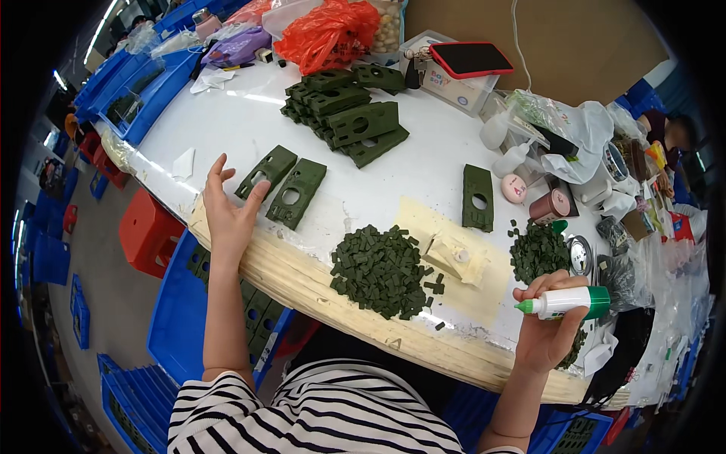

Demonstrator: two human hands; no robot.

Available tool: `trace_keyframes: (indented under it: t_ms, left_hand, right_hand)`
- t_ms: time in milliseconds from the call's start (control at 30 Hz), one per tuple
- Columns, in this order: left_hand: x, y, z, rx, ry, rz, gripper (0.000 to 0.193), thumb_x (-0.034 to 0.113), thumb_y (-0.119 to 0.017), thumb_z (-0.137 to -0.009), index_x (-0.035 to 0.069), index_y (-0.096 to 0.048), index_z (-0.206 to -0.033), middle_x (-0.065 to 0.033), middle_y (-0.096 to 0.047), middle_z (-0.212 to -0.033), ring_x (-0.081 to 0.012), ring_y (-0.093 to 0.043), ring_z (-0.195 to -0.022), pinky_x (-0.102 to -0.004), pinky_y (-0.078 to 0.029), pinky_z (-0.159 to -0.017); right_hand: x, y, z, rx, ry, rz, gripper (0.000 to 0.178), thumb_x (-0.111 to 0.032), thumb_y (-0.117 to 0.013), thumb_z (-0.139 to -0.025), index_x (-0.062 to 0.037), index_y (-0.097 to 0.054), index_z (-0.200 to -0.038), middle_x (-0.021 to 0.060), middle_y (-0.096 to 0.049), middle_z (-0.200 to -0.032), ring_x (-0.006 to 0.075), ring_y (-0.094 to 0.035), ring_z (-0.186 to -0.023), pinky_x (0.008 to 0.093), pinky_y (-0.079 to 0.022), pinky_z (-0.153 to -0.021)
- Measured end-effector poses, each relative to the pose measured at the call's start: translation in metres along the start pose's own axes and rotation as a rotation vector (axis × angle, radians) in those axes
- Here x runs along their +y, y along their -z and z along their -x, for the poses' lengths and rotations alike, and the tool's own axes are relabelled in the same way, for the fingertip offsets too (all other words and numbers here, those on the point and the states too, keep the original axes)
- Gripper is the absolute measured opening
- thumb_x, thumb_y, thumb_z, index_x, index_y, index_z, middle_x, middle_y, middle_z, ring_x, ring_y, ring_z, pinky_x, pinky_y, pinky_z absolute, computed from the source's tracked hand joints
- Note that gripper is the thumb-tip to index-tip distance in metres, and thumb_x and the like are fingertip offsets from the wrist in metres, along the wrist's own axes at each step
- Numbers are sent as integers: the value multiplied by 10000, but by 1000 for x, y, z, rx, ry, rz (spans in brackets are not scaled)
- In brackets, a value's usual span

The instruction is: Assembling plastic toy tank models by applying adhesive and attaching small camouflage components.

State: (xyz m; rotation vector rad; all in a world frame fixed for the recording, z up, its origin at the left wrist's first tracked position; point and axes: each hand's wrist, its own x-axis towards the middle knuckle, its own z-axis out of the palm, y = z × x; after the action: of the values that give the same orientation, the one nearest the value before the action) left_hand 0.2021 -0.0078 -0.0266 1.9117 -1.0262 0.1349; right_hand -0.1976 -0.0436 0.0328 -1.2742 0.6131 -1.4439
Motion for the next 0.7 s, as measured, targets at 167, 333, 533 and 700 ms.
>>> trace_keyframes:
  t_ms: [167,333,533,700]
  left_hand:
    - [62,3,-14,-46,-505,-132,521,187,-736,-756,52,-524,-1211,-141,-524,-1219,-329,-471,-1167,-410,-371,-986]
    - [118,-41,-40,-328,-840,-268,477,157,-732,-728,59,-535,-1151,-108,-538,-1115,-284,-511,-1086,-375,-439,-894]
    - [124,-81,-53,-517,-818,-572,431,154,-729,-718,58,-544,-1095,-91,-519,-1032,-251,-532,-1004,-362,-478,-830]
    - [129,-73,-49,-378,-923,-520,437,126,-713,-733,51,-545,-1129,-112,-512,-1142,-265,-516,-1079,-363,-470,-865]
  right_hand:
    - [3,2,1,1,1,-9,453,-453,-505,-916,-6,-456,-962,102,-472,-871,230,-582,-771,402,-559,-694]
    - [4,3,-1,-8,34,-34,412,-407,-537,-913,-9,-453,-976,121,-493,-866,237,-581,-769,378,-529,-677]
    - [6,7,-4,28,24,-58,361,-364,-566,-907,-16,-485,-965,101,-511,-873,228,-586,-785,342,-480,-705]
    - [6,2,-2,14,21,-72,368,-361,-581,-898,-6,-499,-953,111,-529,-857,228,-590,-759,346,-482,-702]
